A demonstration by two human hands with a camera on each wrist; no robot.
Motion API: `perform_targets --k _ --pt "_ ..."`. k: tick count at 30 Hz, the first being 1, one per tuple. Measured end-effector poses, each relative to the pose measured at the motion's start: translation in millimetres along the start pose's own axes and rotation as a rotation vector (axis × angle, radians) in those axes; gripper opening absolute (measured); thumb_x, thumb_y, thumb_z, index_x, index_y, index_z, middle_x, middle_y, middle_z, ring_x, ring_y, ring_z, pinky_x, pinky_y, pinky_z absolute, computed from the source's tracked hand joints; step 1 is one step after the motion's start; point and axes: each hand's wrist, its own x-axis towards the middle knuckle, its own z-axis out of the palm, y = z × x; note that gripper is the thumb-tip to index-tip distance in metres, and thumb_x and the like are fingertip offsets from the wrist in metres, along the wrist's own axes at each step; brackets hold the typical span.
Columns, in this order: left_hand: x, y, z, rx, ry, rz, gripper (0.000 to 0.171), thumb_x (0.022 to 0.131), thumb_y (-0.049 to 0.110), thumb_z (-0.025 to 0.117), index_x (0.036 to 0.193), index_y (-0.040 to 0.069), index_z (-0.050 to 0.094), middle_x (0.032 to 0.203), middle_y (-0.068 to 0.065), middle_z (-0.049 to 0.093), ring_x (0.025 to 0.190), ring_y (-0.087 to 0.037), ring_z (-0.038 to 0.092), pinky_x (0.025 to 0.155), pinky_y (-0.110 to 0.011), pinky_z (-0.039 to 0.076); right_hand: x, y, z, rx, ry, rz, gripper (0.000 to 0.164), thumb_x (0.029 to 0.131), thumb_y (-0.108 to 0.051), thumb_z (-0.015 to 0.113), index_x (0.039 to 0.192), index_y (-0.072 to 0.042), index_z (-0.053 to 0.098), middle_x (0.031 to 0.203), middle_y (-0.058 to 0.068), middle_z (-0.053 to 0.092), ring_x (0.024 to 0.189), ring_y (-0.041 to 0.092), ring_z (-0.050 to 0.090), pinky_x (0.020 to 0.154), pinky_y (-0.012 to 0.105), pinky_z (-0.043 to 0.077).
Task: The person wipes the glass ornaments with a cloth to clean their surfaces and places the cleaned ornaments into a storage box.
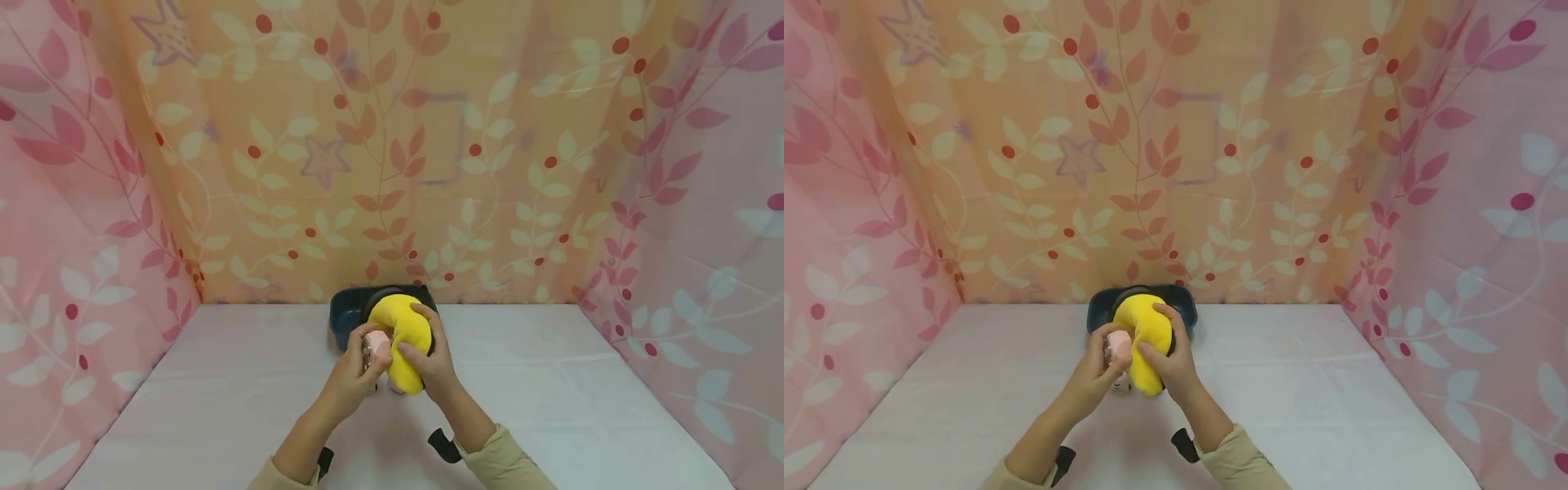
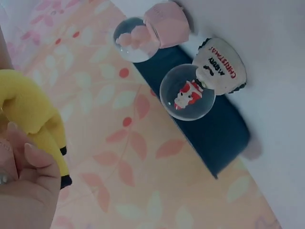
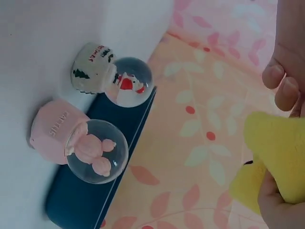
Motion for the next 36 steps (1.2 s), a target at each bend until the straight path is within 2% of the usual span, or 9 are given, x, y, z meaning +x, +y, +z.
perform_targets --k 6,10,14,16,18,22,25,31,36 --pt "2.8 0.7 0.5 -0.129 0.006 -0.094 0.065 0.095 0.028 0.064 0.146 0.008 0.031 0.099 -0.013 0.053 0.065 -0.019 0.050 0.058 -0.025 0.045 -0.1 2.1 -1.8 -0.111 0.027 -0.205 0.059 0.078 -0.002 0.064 0.132 -0.012 0.042 0.116 0.011 0.042 0.088 0.017 0.054 0.072 0.026 0.050" --pt "4.8 4.6 0.9 -0.314 -0.081 -0.118 0.054 0.104 0.035 0.043 0.145 0.005 0.026 0.091 -0.010 0.051 0.051 -0.014 0.044 0.048 -0.022 0.039 0.4 3.7 -4.5 -0.295 -0.005 -0.397 0.060 0.075 0.003 0.067 0.129 -0.009 0.043 0.113 0.011 0.046 0.085 0.016 0.053 0.070 0.028 0.049" --pt "8.6 4.7 3.2 -0.440 -0.105 -0.078 0.054 0.107 0.040 0.020 0.108 -0.008 0.045 0.074 -0.010 0.043 0.045 -0.011 0.037 0.042 -0.019 0.030 1.0 3.9 -5.8 -0.395 -0.114 -0.512 0.064 0.073 0.008 0.070 0.128 -0.007 0.042 0.112 0.016 0.048 0.087 0.021 0.052 0.072 0.032 0.049" --pt "10.3 3.7 4.8 -0.462 -0.081 -0.062 0.055 0.108 0.037 0.019 0.085 -0.008 0.041 0.068 -0.012 0.038 0.043 -0.013 0.033 0.041 -0.018 0.028 1.3 4.3 -5.5 -0.442 -0.141 -0.525 0.065 0.072 0.007 0.071 0.128 -0.010 0.043 0.111 0.017 0.047 0.088 0.023 0.051 0.073 0.033 0.048" --pt "9.8 2.8 5.9 -0.456 -0.053 -0.085 0.049 0.108 0.035 0.023 0.084 -0.006 0.037 0.070 -0.011 0.038 0.043 -0.013 0.033 0.041 -0.018 0.028 1.1 4.9 -4.2 -0.487 -0.135 -0.534 0.064 0.071 0.005 0.072 0.127 -0.010 0.045 0.109 0.017 0.047 0.087 0.024 0.050 0.073 0.033 0.048" --pt "6.1 2.6 7.2 -0.419 -0.027 -0.168 0.035 0.107 0.033 0.030 0.110 -0.002 0.035 0.082 -0.008 0.040 0.048 -0.012 0.035 0.046 -0.018 0.032 -0.7 7.8 0.5 -0.502 -0.049 -0.483 0.058 0.071 0.003 0.070 0.124 -0.007 0.048 0.105 0.018 0.052 0.081 0.022 0.052 0.068 0.033 0.049" --pt "3.2 2.5 7.9 -0.391 -0.029 -0.193 0.038 0.107 0.031 0.032 0.127 -0.001 0.029 0.086 -0.008 0.041 0.052 -0.012 0.037 0.049 -0.019 0.033 -3.3 10.0 3.6 -0.440 0.051 -0.367 0.054 0.074 0.002 0.066 0.124 -0.004 0.048 0.105 0.017 0.053 0.079 0.019 0.052 0.066 0.031 0.050" --pt "1.7 2.3 8.3 -0.360 -0.042 -0.190 0.040 0.108 0.030 0.032 0.132 -0.001 0.026 0.088 -0.008 0.042 0.055 -0.012 0.038 0.052 -0.019 0.035 -3.8 9.5 4.9 -0.169 0.195 -0.068 0.052 0.080 -0.001 0.060 0.130 -0.002 0.044 0.109 0.012 0.046 0.081 0.019 0.055 0.070 0.027 0.050" --pt "1.5 0.2 8.4 -0.364 -0.051 -0.201 0.042 0.107 0.033 0.030 0.133 0.000 0.024 0.084 -0.007 0.044 0.057 -0.013 0.039 0.053 -0.020 0.035 -2.2 11.7 5.7 0.034 0.266 0.058 0.053 0.083 -0.002 0.056 0.133 -0.003 0.040 0.110 0.010 0.046 0.086 0.018 0.054 0.074 0.026 0.051"
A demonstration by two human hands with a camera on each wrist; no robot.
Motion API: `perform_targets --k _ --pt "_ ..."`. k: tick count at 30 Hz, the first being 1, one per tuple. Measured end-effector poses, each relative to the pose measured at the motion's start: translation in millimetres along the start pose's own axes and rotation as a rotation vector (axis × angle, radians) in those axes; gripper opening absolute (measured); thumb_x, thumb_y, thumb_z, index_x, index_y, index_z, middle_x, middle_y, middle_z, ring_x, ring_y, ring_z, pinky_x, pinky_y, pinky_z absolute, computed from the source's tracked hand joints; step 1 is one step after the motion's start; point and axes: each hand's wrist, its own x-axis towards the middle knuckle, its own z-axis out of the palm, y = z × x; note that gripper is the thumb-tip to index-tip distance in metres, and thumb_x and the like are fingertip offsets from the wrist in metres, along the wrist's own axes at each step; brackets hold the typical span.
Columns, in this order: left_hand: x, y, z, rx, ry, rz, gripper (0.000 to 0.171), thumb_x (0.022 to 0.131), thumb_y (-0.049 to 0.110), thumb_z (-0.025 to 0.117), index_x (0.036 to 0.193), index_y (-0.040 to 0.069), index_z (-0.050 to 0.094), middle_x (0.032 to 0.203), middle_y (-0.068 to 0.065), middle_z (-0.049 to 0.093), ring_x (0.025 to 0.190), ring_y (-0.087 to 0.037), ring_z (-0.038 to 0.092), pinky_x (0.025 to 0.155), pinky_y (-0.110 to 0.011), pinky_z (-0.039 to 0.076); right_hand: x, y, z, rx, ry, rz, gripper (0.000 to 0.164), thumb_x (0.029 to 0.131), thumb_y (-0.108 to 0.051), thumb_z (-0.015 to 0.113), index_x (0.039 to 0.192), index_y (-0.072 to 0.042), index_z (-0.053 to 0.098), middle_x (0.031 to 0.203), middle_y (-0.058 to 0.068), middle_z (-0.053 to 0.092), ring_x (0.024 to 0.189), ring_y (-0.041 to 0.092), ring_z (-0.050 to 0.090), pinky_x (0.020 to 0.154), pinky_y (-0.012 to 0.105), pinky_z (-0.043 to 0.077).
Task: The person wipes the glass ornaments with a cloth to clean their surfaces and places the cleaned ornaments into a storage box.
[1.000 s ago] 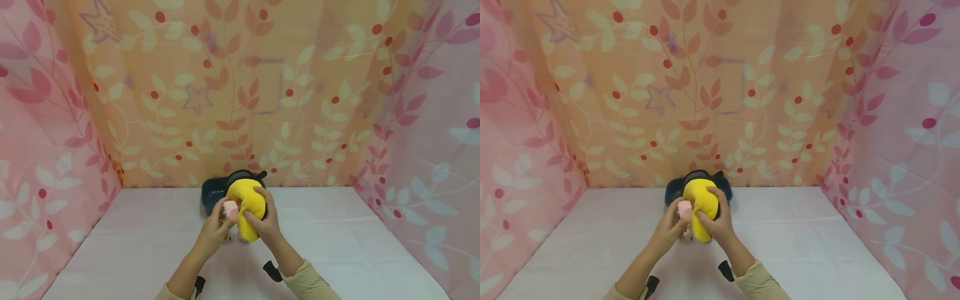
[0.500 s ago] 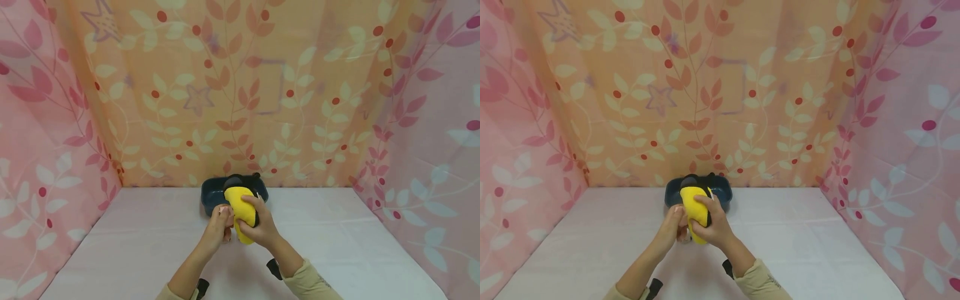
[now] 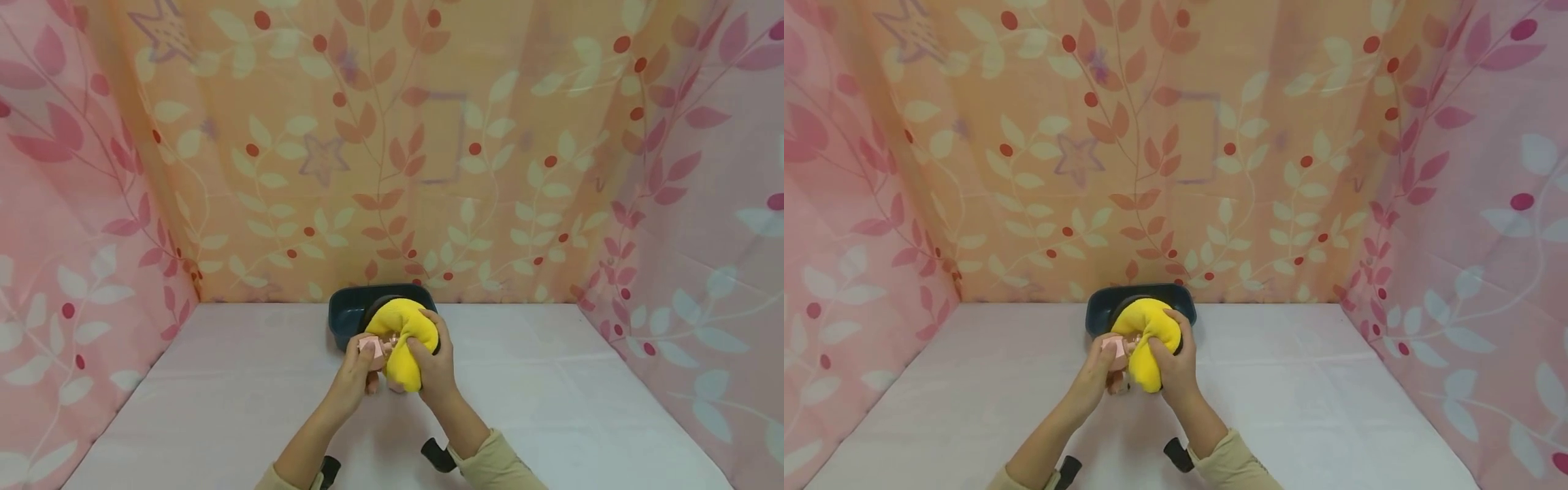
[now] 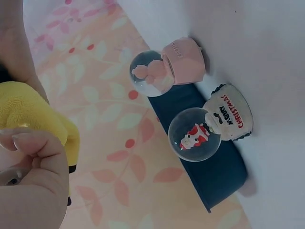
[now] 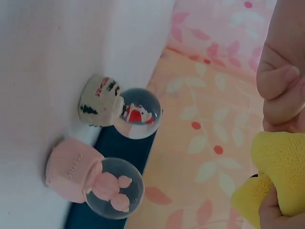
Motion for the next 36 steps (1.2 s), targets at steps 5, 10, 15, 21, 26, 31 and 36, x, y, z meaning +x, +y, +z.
perform_targets --k 5,10,15,21,26,31,36 --pt "0.7 -2.4 -1.2 -0.004 -0.017 -0.006 0.044 0.107 0.035 0.029 0.134 0.000 0.024 0.077 -0.007 0.044 0.058 -0.012 0.041 0.053 -0.020 0.036 -0.7 1.0 1.5 0.120 0.080 0.129 0.047 0.088 -0.003 0.053 0.133 -0.007 0.040 0.112 0.006 0.047 0.091 0.017 0.053 0.078 0.026 0.051" --pt "-0.3 0.6 -2.1 -0.013 -0.013 -0.002 0.043 0.107 0.033 0.032 0.136 0.004 0.024 0.084 -0.008 0.045 0.060 -0.015 0.043 0.054 -0.020 0.039 1.6 -3.7 -1.8 0.316 0.119 0.295 0.034 0.094 -0.010 0.047 0.127 -0.010 0.041 0.109 0.002 0.047 0.093 0.013 0.052 0.080 0.023 0.049" --pt "-2.3 4.4 -3.7 0.000 0.036 0.031 0.038 0.106 0.024 0.038 0.137 0.006 0.028 0.084 -0.009 0.044 0.060 -0.015 0.043 0.054 -0.020 0.038 5.7 -12.9 -11.7 0.383 0.071 0.216 0.027 0.095 -0.011 0.042 0.123 -0.014 0.042 0.109 0.001 0.047 0.090 0.010 0.052 0.077 0.021 0.047" --pt "-4.5 5.8 -6.5 -0.010 0.047 0.052 0.042 0.104 0.018 0.046 0.141 0.010 0.030 0.086 -0.010 0.045 0.064 -0.015 0.044 0.058 -0.021 0.040 1.1 -16.5 -11.1 -0.111 -0.213 -0.177 0.052 0.084 -0.004 0.057 0.133 -0.015 0.042 0.117 0.015 0.042 0.086 0.019 0.052 0.071 0.029 0.049" --pt "-6.4 2.8 -9.6 -0.074 0.016 0.058 0.044 0.103 0.014 0.049 0.143 0.010 0.032 0.114 -0.015 0.044 0.080 -0.020 0.050 0.071 -0.025 0.046 -2.5 -13.3 -3.2 -0.412 -0.389 -0.345 0.057 0.084 -0.008 0.065 0.134 -0.011 0.040 0.114 0.019 0.049 0.083 0.021 0.051 0.067 0.033 0.049" --pt "-6.5 0.4 -13.5 -0.115 -0.031 0.067 0.048 0.102 0.011 0.049 0.145 0.007 0.028 0.122 -0.017 0.037 0.090 -0.022 0.050 0.077 -0.026 0.046 -3.4 -5.4 0.4 -0.342 -0.320 -0.313 0.057 0.081 -0.006 0.065 0.132 -0.010 0.040 0.113 0.015 0.047 0.083 0.020 0.051 0.067 0.032 0.048" --pt "-5.2 2.7 -17.4 -0.077 -0.134 0.036 0.069 0.103 0.022 0.048 0.156 0.016 0.004 0.151 -0.018 0.018 0.117 -0.029 0.043 0.093 -0.041 0.041 -3.3 1.8 1.8 -0.334 -0.247 -0.528 0.054 0.073 0.004 0.067 0.121 -0.005 0.046 0.104 0.017 0.050 0.080 0.018 0.051 0.065 0.031 0.049"
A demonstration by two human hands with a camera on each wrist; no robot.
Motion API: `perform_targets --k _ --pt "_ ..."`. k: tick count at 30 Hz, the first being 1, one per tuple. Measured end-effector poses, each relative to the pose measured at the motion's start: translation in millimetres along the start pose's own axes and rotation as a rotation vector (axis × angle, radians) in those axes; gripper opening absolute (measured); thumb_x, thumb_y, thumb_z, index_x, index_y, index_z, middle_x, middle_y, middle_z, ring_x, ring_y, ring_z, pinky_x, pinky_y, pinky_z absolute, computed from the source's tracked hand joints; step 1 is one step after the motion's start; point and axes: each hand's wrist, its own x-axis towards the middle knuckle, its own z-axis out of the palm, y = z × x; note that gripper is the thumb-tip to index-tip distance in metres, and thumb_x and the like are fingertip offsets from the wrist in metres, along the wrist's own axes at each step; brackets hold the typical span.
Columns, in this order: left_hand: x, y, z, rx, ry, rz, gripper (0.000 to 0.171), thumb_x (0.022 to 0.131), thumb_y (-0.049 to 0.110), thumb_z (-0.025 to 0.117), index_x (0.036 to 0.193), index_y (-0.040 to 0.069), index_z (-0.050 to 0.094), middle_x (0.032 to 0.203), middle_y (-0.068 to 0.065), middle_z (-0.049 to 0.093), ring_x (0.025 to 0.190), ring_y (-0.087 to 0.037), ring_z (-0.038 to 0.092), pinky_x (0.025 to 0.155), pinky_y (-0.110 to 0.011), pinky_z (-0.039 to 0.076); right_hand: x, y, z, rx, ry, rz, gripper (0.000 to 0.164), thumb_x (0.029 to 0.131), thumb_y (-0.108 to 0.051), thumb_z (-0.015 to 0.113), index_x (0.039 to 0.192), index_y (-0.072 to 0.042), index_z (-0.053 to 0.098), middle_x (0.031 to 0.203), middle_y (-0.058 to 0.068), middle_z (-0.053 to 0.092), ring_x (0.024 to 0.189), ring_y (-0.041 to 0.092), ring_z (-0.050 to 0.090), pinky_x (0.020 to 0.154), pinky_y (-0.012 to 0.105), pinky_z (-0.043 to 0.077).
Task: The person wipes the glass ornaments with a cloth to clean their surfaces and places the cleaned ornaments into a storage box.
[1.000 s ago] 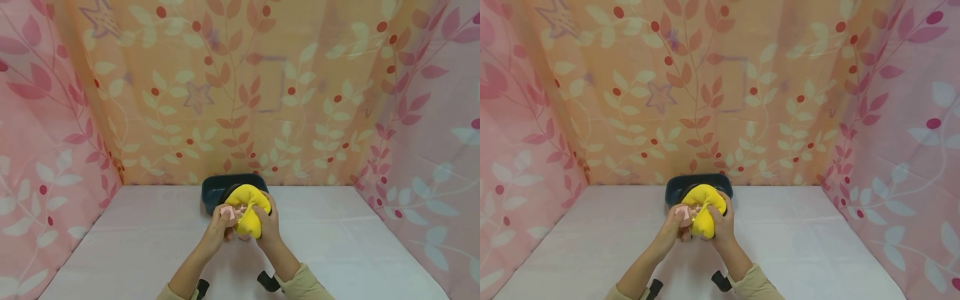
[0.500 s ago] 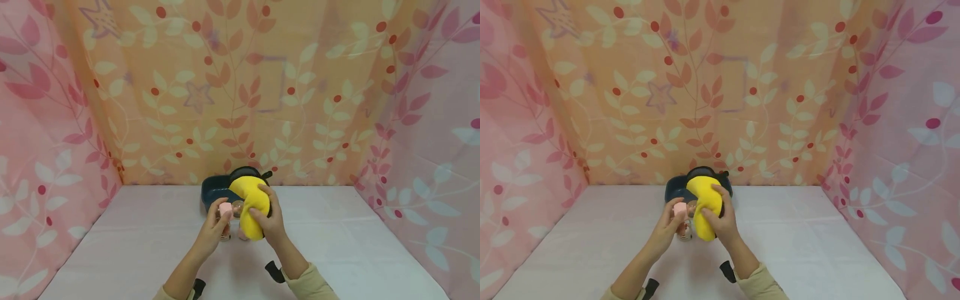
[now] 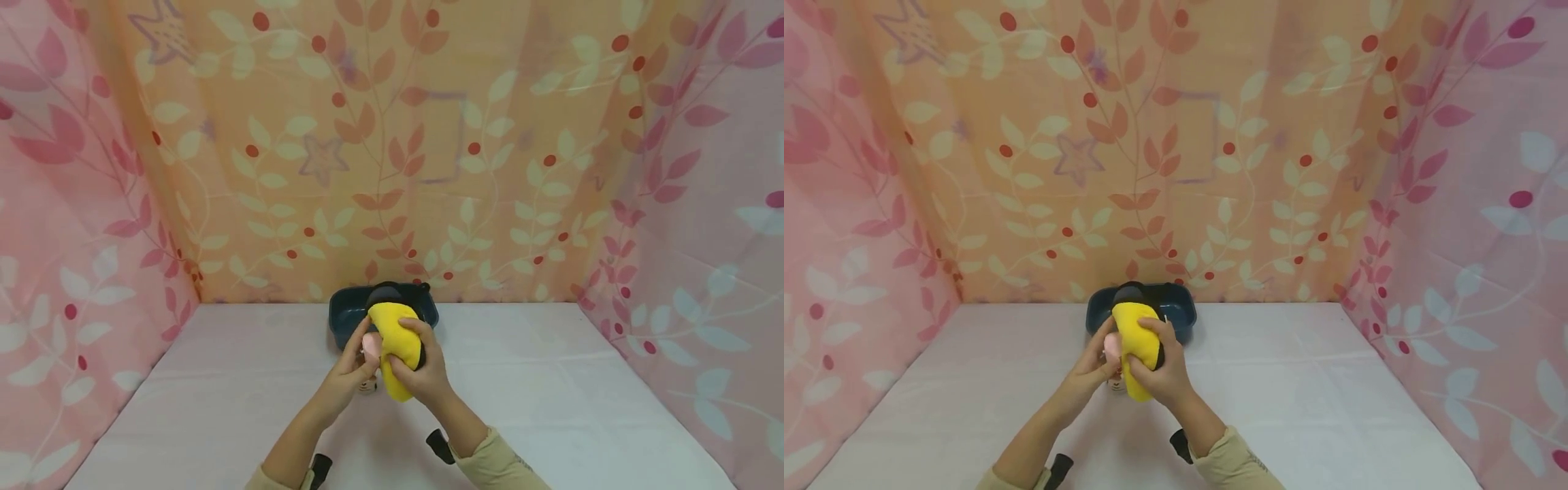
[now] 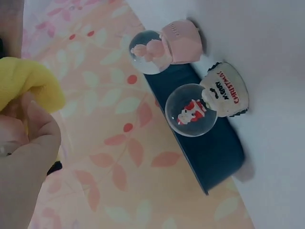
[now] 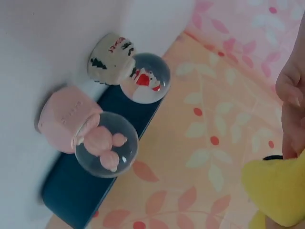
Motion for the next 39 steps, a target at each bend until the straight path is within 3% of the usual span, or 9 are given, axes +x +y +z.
perform_targets --k 2,5,9,14,18,21,29,34,39 --pt "0.8 1.8 0.2 0.020 -0.016 -0.027 0.075 0.104 0.029 0.046 0.156 0.017 -0.007 0.157 -0.015 0.010 0.118 -0.030 0.041 0.093 -0.042 0.040 1.4 0.9 -0.4 -0.061 0.008 -0.123 0.055 0.069 0.005 0.069 0.119 -0.005 0.048 0.102 0.018 0.051 0.080 0.020 0.051 0.067 0.031 0.048" --pt "3.0 5.0 0.9 -0.008 0.002 -0.059 0.078 0.104 0.035 0.043 0.154 0.012 -0.013 0.152 -0.016 0.021 0.106 -0.024 0.044 0.088 -0.034 0.040 5.0 0.0 -2.0 -0.155 0.003 -0.286 0.057 0.064 0.005 0.071 0.117 -0.006 0.051 0.099 0.017 0.056 0.080 0.024 0.054 0.087 0.036 0.044" --pt "5.8 8.1 2.1 -0.047 0.043 -0.077 0.067 0.105 0.038 0.040 0.152 0.001 0.010 0.123 -0.013 0.045 0.090 -0.020 0.043 0.079 -0.027 0.039 9.6 -3.2 -4.7 -0.237 -0.031 -0.434 0.058 0.061 0.005 0.072 0.115 -0.004 0.053 0.099 0.013 0.062 0.082 0.026 0.059 0.106 0.043 0.029" --pt "7.1 8.7 5.1 0.029 0.046 -0.106 0.060 0.104 0.045 0.036 0.145 0.002 0.024 0.096 -0.009 0.049 0.080 -0.019 0.044 0.070 -0.026 0.039 11.6 -6.4 -6.4 -0.240 -0.050 -0.471 0.058 0.061 0.006 0.072 0.115 -0.001 0.052 0.102 0.014 0.060 0.084 0.028 0.059 0.105 0.041 0.033" --pt "7.4 7.7 8.6 0.035 0.051 -0.092 0.057 0.105 0.042 0.035 0.143 0.001 0.022 0.090 -0.010 0.049 0.079 -0.021 0.046 0.069 -0.027 0.039 7.9 -8.0 -6.3 -0.184 0.002 -0.353 0.056 0.063 0.007 0.070 0.115 -0.002 0.051 0.098 0.017 0.058 0.078 0.025 0.055 0.081 0.033 0.048" --pt "5.9 6.2 10.2 0.026 0.056 -0.074 0.051 0.106 0.036 0.035 0.140 -0.001 0.023 0.093 -0.011 0.048 0.079 -0.020 0.045 0.070 -0.026 0.039 3.2 -9.7 -5.2 -0.115 0.095 -0.187 0.052 0.066 0.007 0.066 0.115 -0.001 0.051 0.098 0.016 0.056 0.076 0.020 0.052 0.065 0.030 0.048" --pt "0.8 -0.5 10.0 -0.034 0.025 -0.081 0.049 0.106 0.033 0.035 0.142 0.003 0.020 0.114 -0.014 0.041 0.091 -0.022 0.046 0.078 -0.027 0.040 -1.2 -13.3 -4.0 0.314 0.271 0.372 0.046 0.077 0.005 0.056 0.120 -0.011 0.050 0.107 0.009 0.047 0.083 0.017 0.053 0.070 0.025 0.050" --pt "-1.0 -0.6 8.2 -0.062 -0.017 -0.052 0.047 0.105 0.027 0.039 0.140 0.004 0.019 0.126 -0.017 0.031 0.098 -0.022 0.041 0.081 -0.029 0.039 -0.5 -11.6 -6.2 0.450 0.325 0.548 0.045 0.082 0.001 0.054 0.124 -0.014 0.045 0.111 0.008 0.046 0.091 0.018 0.052 0.076 0.026 0.050" --pt "-2.2 -5.8 4.4 -0.069 -0.017 0.036 0.046 0.101 0.014 0.043 0.138 0.001 0.018 0.129 -0.018 0.027 0.103 -0.021 0.039 0.080 -0.024 0.039 2.3 -11.8 -9.3 0.571 0.408 0.681 0.039 0.090 -0.002 0.048 0.127 -0.011 0.042 0.112 0.003 0.047 0.095 0.015 0.052 0.081 0.024 0.049"
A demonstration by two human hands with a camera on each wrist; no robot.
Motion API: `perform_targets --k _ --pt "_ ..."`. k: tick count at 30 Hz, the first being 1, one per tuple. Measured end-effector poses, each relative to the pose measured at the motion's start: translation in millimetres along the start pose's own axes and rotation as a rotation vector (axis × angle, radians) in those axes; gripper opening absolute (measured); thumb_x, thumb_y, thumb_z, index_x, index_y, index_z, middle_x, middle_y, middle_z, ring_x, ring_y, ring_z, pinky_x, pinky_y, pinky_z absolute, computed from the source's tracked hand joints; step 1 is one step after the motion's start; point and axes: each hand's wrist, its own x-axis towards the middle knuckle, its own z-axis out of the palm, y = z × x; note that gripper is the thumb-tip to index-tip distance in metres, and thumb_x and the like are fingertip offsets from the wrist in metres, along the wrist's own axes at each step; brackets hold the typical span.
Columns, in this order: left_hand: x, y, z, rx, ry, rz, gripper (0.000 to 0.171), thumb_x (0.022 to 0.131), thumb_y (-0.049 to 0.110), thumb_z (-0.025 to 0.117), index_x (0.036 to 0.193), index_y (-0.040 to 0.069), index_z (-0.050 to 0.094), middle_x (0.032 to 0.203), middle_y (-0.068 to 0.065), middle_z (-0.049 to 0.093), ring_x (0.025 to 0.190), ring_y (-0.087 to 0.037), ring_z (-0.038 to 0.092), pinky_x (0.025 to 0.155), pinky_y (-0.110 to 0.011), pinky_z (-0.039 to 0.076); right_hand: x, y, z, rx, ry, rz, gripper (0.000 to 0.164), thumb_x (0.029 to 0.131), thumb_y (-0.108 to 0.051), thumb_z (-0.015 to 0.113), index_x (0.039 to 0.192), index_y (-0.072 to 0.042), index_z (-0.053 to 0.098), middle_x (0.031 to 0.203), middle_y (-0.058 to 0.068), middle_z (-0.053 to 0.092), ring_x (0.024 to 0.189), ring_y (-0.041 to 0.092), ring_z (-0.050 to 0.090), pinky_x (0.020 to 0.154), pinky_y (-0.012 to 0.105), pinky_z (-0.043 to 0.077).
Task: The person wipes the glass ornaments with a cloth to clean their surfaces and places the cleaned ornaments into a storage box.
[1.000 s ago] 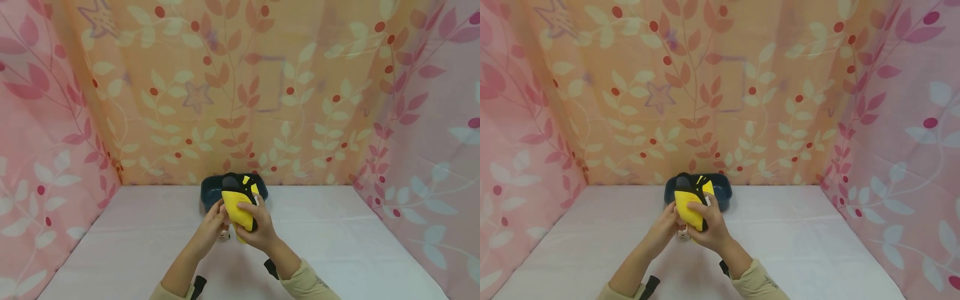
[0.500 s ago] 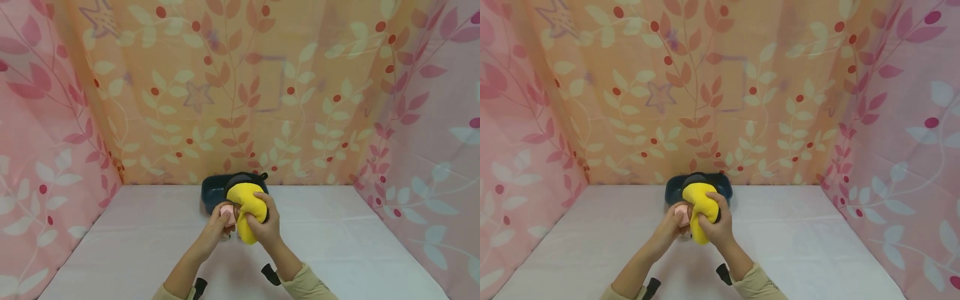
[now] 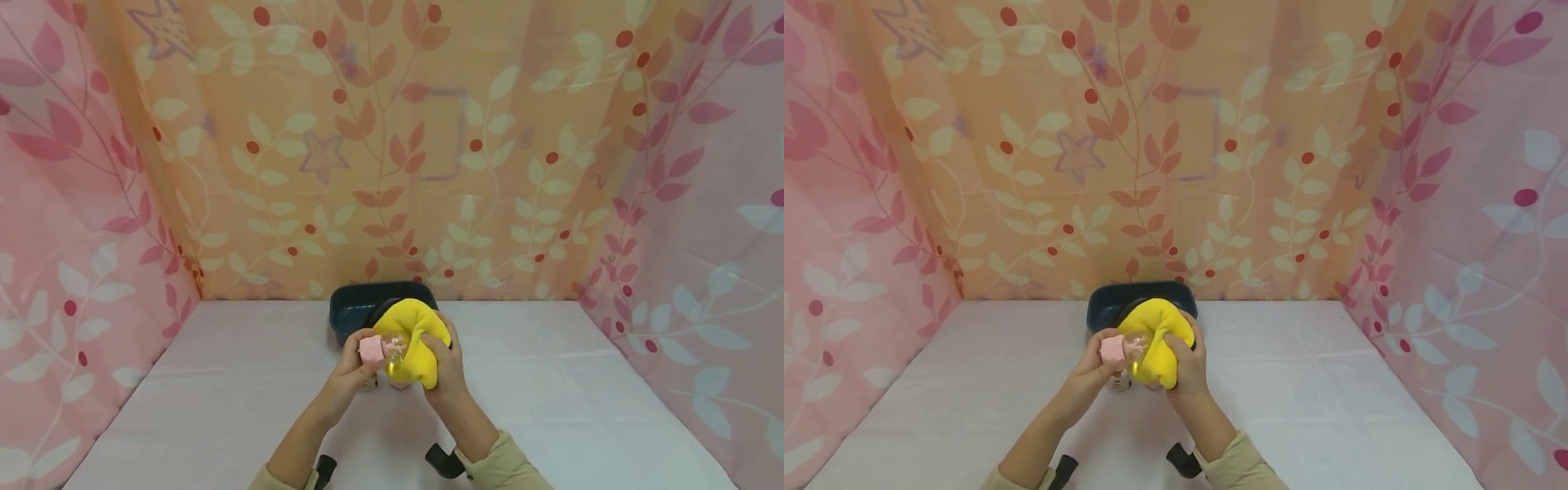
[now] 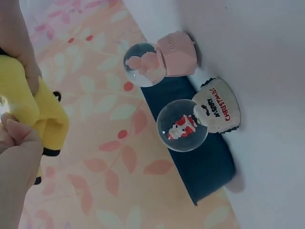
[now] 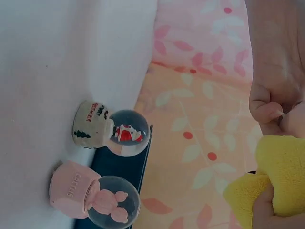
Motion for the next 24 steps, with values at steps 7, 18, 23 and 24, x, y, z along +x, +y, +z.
perform_targets --k 7,18,23,24 --pt "0.6 -6.2 -4.5 -0.002 -0.018 0.186 0.047 0.099 0.000 0.044 0.135 -0.007 0.016 0.128 -0.019 0.025 0.110 -0.016 0.040 0.090 -0.018 0.041 2.0 -9.3 -4.9 -0.012 -0.162 -0.148 0.044 0.087 -0.003 0.047 0.127 -0.020 0.044 0.115 0.004 0.045 0.093 0.014 0.051 0.079 0.024 0.047" --pt "-1.8 1.2 0.2 0.121 0.022 0.226 0.049 0.093 -0.002 0.060 0.130 -0.007 0.029 0.125 -0.025 0.039 0.110 -0.019 0.046 0.086 -0.019 0.046 2.1 -5.1 -6.9 -0.533 -0.518 -0.523 0.058 0.079 -0.008 0.064 0.132 -0.021 0.043 0.112 0.009 0.044 0.087 0.015 0.050 0.070 0.030 0.047" --pt "-0.5 1.9 5.5 0.094 0.077 0.121 0.064 0.089 0.000 0.067 0.140 -0.006 0.028 0.126 -0.023 0.042 0.105 -0.025 0.047 0.082 -0.021 0.048 3.9 -2.4 -9.2 -0.585 -0.440 -0.677 0.057 0.071 -0.003 0.065 0.124 -0.007 0.044 0.108 0.009 0.049 0.084 0.015 0.050 0.067 0.029 0.048" --pt "0.3 1.8 6.7 0.080 0.072 0.101 0.066 0.090 0.001 0.067 0.143 -0.004 0.027 0.127 -0.023 0.042 0.104 -0.024 0.048 0.082 -0.022 0.048 4.7 -2.3 -9.8 -0.587 -0.431 -0.710 0.056 0.071 -0.003 0.066 0.123 -0.006 0.045 0.107 0.010 0.050 0.083 0.015 0.050 0.067 0.029 0.048"
